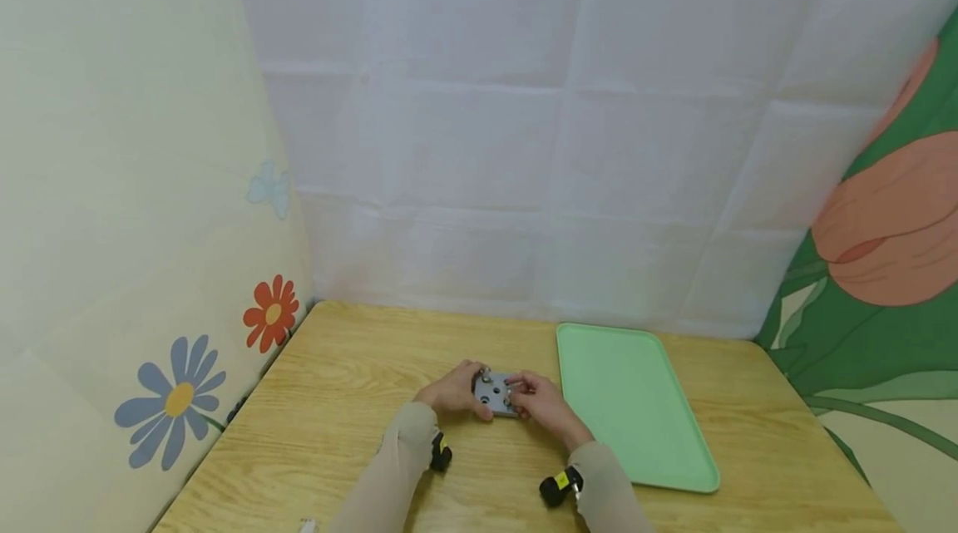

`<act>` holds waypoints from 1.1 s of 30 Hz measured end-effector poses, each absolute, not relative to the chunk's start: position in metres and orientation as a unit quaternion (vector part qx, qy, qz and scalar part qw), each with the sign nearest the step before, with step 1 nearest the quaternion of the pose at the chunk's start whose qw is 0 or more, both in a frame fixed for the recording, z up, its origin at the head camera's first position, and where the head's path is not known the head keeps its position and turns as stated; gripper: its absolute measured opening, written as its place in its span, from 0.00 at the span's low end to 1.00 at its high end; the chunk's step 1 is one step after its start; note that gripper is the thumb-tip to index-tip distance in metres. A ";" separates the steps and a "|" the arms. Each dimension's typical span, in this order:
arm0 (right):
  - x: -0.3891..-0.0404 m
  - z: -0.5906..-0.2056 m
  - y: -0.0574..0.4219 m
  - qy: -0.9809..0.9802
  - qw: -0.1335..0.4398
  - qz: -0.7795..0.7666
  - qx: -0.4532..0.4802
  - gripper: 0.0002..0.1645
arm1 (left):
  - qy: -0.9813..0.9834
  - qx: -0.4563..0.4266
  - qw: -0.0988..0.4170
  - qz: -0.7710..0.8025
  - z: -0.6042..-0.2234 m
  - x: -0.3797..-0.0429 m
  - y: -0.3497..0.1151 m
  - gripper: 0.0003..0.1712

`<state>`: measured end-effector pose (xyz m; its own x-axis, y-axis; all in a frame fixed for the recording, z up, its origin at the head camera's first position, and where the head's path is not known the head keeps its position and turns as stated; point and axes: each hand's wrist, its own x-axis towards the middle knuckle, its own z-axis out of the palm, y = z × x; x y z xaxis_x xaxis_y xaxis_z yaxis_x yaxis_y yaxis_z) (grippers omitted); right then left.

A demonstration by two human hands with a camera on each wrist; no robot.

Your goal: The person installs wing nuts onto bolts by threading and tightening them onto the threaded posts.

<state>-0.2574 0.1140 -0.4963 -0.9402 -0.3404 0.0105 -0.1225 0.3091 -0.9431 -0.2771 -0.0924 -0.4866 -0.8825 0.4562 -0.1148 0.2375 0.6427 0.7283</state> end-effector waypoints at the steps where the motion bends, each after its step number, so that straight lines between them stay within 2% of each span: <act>1: -0.258 -0.496 0.114 0.805 0.096 -0.567 -0.145 0.16 | 0.895 0.194 0.145 0.373 -0.487 -0.277 -0.092 0.48; 11: -0.257 -0.497 0.114 0.815 0.097 -0.555 -0.131 0.07 | 0.898 0.194 0.145 0.367 -0.488 -0.278 -0.093 0.48; 33: -0.255 -0.496 0.114 0.816 0.094 -0.556 -0.131 0.07 | 0.890 0.188 0.147 0.388 -0.487 -0.277 -0.093 0.48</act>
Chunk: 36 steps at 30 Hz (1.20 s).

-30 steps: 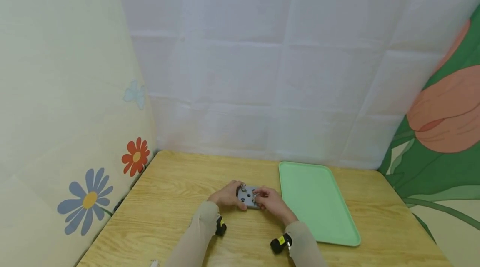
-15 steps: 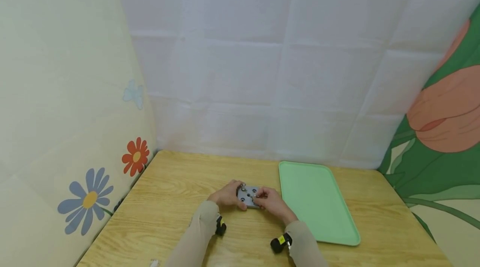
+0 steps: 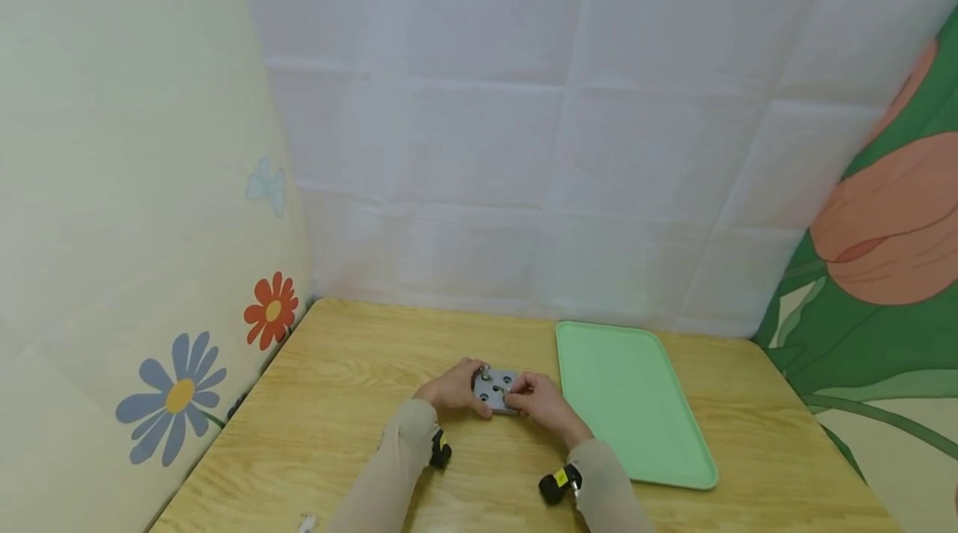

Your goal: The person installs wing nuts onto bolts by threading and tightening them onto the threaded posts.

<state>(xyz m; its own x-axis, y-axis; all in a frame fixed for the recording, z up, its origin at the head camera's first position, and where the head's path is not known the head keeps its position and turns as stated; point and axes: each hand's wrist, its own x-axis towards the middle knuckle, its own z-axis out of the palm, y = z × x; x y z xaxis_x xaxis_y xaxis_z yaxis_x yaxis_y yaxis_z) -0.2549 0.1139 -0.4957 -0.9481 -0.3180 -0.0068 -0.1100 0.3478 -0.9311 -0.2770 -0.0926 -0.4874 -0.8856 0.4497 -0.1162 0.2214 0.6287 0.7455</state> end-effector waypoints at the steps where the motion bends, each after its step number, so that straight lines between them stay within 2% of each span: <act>1: -0.254 -0.495 0.114 0.811 0.095 -0.562 -0.133 0.05 | 0.890 0.188 0.147 0.387 -0.488 -0.277 -0.092 0.48; 3: -0.253 -0.494 0.114 0.801 0.101 -0.575 -0.131 0.03 | 0.890 0.188 0.149 0.387 -0.487 -0.276 -0.092 0.48; 8: -0.253 -0.490 0.114 0.789 0.102 -0.592 -0.128 0.08 | 0.892 0.190 0.141 0.385 -0.484 -0.276 -0.091 0.48; 16: -0.255 -0.492 0.116 0.803 0.094 -0.570 -0.146 0.02 | 0.893 0.185 0.145 0.383 -0.484 -0.277 -0.091 0.48; 27: -0.256 -0.494 0.117 0.816 0.092 -0.550 -0.152 0.07 | 0.892 0.184 0.146 0.385 -0.485 -0.276 -0.091 0.47; 33: -0.255 -0.492 0.116 0.819 0.094 -0.545 -0.151 0.16 | 0.892 0.180 0.150 0.387 -0.485 -0.275 -0.092 0.47; 36: -0.254 -0.491 0.115 0.815 0.094 -0.550 -0.154 0.15 | 0.891 0.181 0.151 0.388 -0.485 -0.276 -0.092 0.47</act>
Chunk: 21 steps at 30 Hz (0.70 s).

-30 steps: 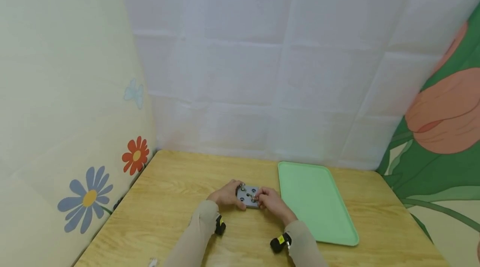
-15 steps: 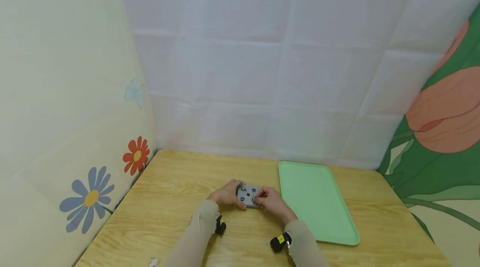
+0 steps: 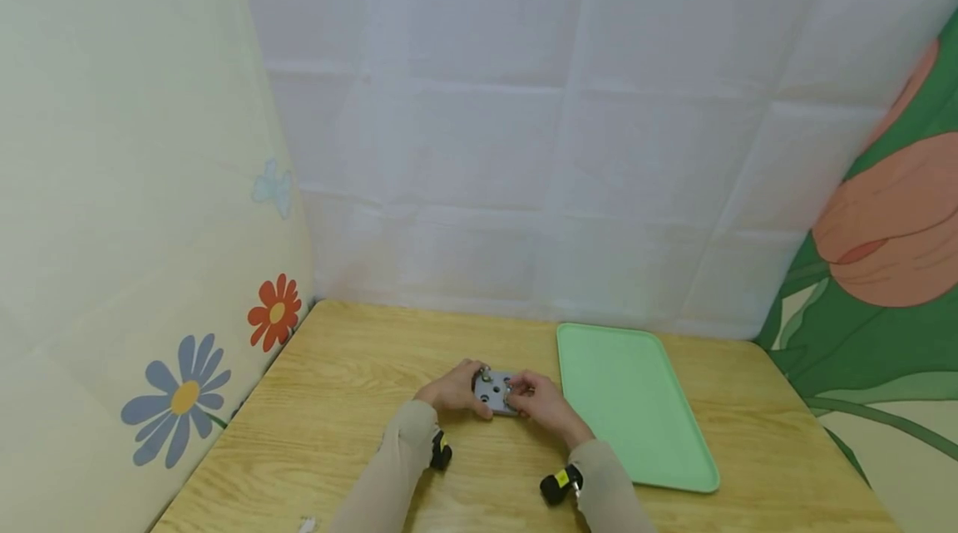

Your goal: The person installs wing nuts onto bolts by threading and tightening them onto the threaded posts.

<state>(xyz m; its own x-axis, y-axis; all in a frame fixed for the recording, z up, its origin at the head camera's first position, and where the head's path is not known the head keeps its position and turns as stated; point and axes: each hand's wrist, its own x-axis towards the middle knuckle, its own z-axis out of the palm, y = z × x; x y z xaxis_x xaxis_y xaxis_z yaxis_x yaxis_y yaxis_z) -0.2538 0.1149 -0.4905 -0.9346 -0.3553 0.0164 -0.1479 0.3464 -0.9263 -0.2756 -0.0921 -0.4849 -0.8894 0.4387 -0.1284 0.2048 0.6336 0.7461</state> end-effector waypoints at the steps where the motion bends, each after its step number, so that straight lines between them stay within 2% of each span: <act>1: -0.253 -0.490 0.115 0.815 0.095 -0.551 -0.156 0.13 | 0.891 0.181 0.150 0.387 -0.484 -0.275 -0.092 0.47; 3: -0.253 -0.489 0.115 0.814 0.094 -0.552 -0.158 0.11 | 0.892 0.180 0.150 0.385 -0.484 -0.275 -0.092 0.47; 10: -0.228 -0.449 0.111 0.820 0.093 -0.540 -0.166 0.07 | 0.897 0.182 0.146 0.376 -0.483 -0.275 -0.091 0.48; 21: -0.237 -0.462 0.113 0.802 0.100 -0.567 -0.158 0.06 | 0.895 0.185 0.146 0.380 -0.486 -0.277 -0.091 0.48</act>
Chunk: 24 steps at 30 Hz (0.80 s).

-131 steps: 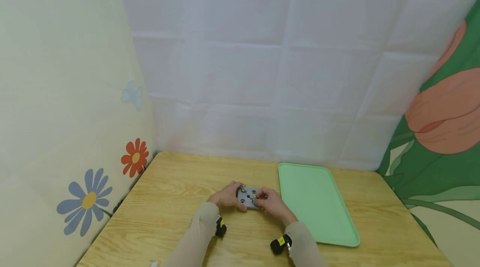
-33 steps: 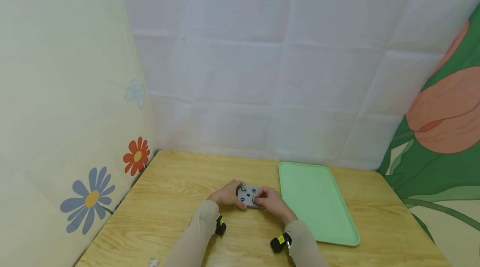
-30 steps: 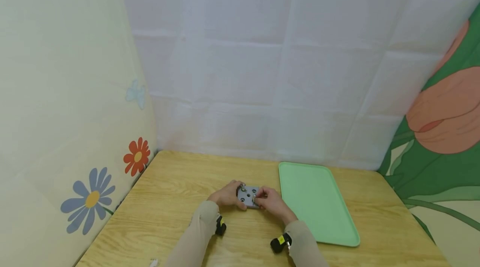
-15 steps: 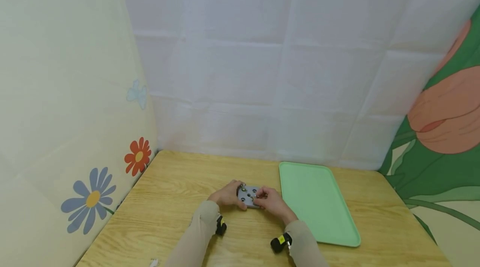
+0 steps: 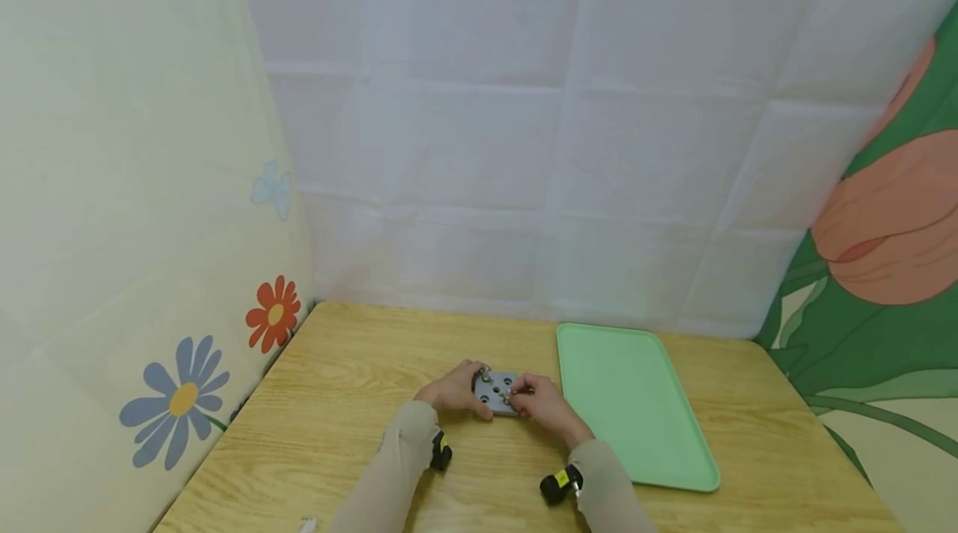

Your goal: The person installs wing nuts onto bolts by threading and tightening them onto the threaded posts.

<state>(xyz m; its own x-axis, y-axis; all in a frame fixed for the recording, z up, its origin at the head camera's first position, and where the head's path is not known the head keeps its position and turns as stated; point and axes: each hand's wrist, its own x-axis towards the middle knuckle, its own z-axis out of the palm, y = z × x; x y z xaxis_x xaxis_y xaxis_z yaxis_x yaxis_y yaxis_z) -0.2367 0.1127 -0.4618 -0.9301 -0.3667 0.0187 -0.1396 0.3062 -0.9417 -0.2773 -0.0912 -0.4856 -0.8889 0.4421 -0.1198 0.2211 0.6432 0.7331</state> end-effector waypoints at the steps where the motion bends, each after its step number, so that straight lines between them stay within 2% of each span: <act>1: -0.239 -0.466 0.113 0.799 0.100 -0.571 -0.156 0.06 | 0.895 0.187 0.144 0.380 -0.486 -0.278 -0.091 0.48; 11: -0.255 -0.492 0.115 0.777 0.119 -0.609 -0.107 0.12 | 0.896 0.191 0.138 0.377 -0.487 -0.278 -0.090 0.47; 24: -0.257 -0.497 0.115 0.797 0.086 -0.582 -0.137 0.04 | 0.896 0.192 0.140 0.374 -0.488 -0.279 -0.091 0.48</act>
